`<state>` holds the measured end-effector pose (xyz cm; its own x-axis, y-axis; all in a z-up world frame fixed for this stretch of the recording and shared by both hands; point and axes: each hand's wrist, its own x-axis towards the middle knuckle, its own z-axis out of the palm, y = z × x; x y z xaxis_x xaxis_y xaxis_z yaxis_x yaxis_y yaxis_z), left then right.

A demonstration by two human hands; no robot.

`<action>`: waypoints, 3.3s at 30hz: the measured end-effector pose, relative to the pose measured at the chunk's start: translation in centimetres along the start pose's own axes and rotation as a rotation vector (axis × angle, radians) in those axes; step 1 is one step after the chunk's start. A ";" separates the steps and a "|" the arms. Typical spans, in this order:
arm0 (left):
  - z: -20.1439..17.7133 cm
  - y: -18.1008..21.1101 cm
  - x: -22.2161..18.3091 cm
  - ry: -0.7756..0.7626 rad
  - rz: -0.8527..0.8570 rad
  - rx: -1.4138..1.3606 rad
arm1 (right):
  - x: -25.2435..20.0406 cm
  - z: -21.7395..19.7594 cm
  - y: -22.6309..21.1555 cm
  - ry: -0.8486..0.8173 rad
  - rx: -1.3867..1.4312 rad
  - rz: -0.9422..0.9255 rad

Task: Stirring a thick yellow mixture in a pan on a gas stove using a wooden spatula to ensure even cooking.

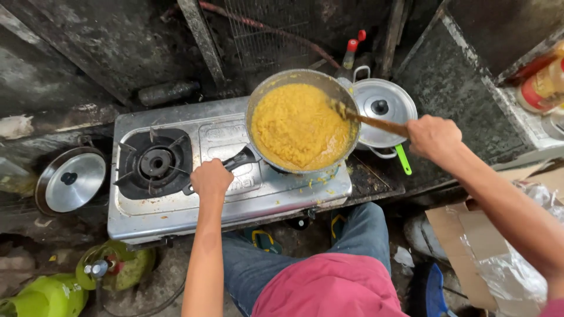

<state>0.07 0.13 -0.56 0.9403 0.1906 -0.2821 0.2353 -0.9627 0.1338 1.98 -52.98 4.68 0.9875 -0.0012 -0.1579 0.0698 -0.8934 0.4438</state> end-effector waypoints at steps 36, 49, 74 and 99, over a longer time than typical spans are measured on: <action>-0.3 0.0 0.6 0.005 -0.009 -0.006 | -8.6 2.2 -15.6 -1.164 2.606 0.089; 0.0 0.0 0.3 0.004 -0.043 -0.010 | -13.2 -4.6 -18.0 -0.248 0.752 0.141; -0.8 0.3 1.0 -0.235 -0.082 0.117 | -6.3 -9.7 -3.1 -0.420 0.331 0.156; 0.0 -0.3 1.0 -0.039 -0.001 0.016 | 9.4 6.5 -4.0 0.122 0.145 -0.027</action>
<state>0.99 0.58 -0.90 0.9296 0.1846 -0.3189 0.2323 -0.9654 0.1184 10.09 -52.33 -4.27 0.9960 0.0705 -0.0556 0.0843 -0.9478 0.3077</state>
